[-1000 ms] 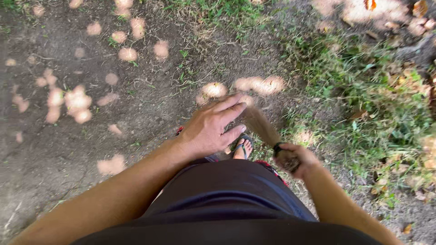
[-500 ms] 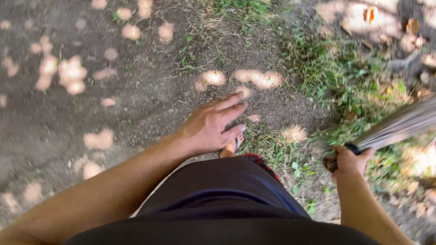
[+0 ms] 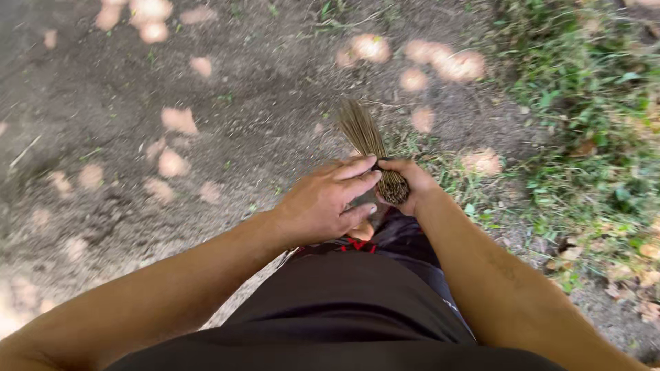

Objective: The person sweeps dirt and leaves across a dirt path using a hand-held broom.

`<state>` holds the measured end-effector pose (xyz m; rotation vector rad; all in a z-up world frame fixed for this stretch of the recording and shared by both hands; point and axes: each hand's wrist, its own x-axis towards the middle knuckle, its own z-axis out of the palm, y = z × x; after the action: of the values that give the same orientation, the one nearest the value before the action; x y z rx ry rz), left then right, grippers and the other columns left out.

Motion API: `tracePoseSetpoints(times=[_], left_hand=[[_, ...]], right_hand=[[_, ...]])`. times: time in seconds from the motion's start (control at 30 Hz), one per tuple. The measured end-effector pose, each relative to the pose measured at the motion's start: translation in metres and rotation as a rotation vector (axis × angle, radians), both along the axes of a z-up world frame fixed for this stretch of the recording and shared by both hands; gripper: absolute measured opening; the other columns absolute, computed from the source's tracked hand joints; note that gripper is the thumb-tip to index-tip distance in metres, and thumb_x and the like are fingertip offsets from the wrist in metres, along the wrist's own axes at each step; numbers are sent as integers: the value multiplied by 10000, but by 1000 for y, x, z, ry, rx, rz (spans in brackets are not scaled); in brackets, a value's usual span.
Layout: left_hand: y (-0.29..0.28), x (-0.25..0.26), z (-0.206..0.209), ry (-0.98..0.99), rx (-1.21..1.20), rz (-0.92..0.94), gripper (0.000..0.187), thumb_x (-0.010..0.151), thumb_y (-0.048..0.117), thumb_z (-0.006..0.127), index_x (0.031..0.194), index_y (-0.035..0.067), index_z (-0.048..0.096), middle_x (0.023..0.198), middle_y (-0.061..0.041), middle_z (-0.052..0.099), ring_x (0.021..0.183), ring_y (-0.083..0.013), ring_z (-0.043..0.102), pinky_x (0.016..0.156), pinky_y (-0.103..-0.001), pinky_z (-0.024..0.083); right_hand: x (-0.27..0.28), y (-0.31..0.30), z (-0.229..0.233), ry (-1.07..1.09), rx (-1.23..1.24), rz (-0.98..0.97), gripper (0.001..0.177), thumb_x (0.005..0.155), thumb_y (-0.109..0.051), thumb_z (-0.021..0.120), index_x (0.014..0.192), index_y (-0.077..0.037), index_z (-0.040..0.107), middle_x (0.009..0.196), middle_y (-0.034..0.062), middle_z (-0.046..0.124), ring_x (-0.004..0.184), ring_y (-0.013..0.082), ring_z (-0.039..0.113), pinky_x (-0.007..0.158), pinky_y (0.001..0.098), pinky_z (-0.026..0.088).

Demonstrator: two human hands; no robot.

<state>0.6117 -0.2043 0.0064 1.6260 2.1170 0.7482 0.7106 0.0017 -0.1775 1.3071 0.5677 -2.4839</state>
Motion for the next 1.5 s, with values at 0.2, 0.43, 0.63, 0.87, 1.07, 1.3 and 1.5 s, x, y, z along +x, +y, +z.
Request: tracePoseSetpoints(times=[0.2, 0.43, 0.63, 0.87, 1.07, 1.3, 1.5], left_hand=[[-20, 20, -13, -39, -54, 152, 494, 951, 328, 716, 1353, 50, 643, 1510, -168, 557, 1404, -368, 538, 1147, -440, 455], [10, 73, -4, -59, -51, 162, 504, 960, 318, 706, 1372, 37, 628, 1523, -185, 527, 1405, -384, 487, 1147, -467, 400], [61, 118, 10, -74, 53, 122, 531, 977, 337, 664, 1412, 41, 600, 1569, -181, 479, 1424, -362, 487, 1167, -445, 396], [73, 153, 22, -22, 21, 112, 567, 984, 362, 654, 1443, 42, 566, 1601, -164, 449, 1442, -347, 471, 1188, -451, 379], [51, 184, 31, 20, -10, 164, 566, 974, 359, 656, 1435, 42, 571, 1596, -171, 434, 1450, -362, 440, 1173, -456, 370], [52, 207, 21, -44, -15, 173, 549, 966, 355, 666, 1402, 31, 591, 1584, -183, 442, 1431, -363, 447, 1156, -460, 369], [61, 228, 14, -18, 34, 181, 538, 957, 342, 669, 1401, 44, 609, 1577, -165, 473, 1440, -358, 458, 1175, -438, 388]], right_hand=[[-6, 38, -85, -142, 17, 98, 291, 951, -203, 682, 1167, -29, 596, 996, 168, 681, 777, 312, 692, 609, 421, 600], [120, 122, -44, -320, 328, -321, 278, 946, -177, 649, 1201, -90, 581, 1036, 122, 636, 854, 281, 649, 674, 478, 629], [202, 86, 31, -212, 276, -129, 300, 930, -170, 678, 1207, -149, 563, 1012, 84, 651, 822, 242, 667, 675, 421, 629], [199, 61, -9, -77, 69, 297, 290, 916, -242, 634, 1161, -95, 584, 879, 117, 709, 685, 254, 706, 556, 382, 606], [247, 99, -21, -364, 239, -91, 280, 916, -145, 719, 1129, -80, 548, 943, 117, 646, 753, 270, 659, 601, 438, 626], [280, 102, 51, -357, 530, -249, 553, 897, -48, 661, 1343, -265, 418, 1113, 114, 607, 841, 284, 674, 645, 511, 602], [279, 67, 25, 23, 160, 283, 322, 940, -211, 653, 1224, -96, 555, 933, 154, 659, 665, 279, 651, 487, 395, 563]])
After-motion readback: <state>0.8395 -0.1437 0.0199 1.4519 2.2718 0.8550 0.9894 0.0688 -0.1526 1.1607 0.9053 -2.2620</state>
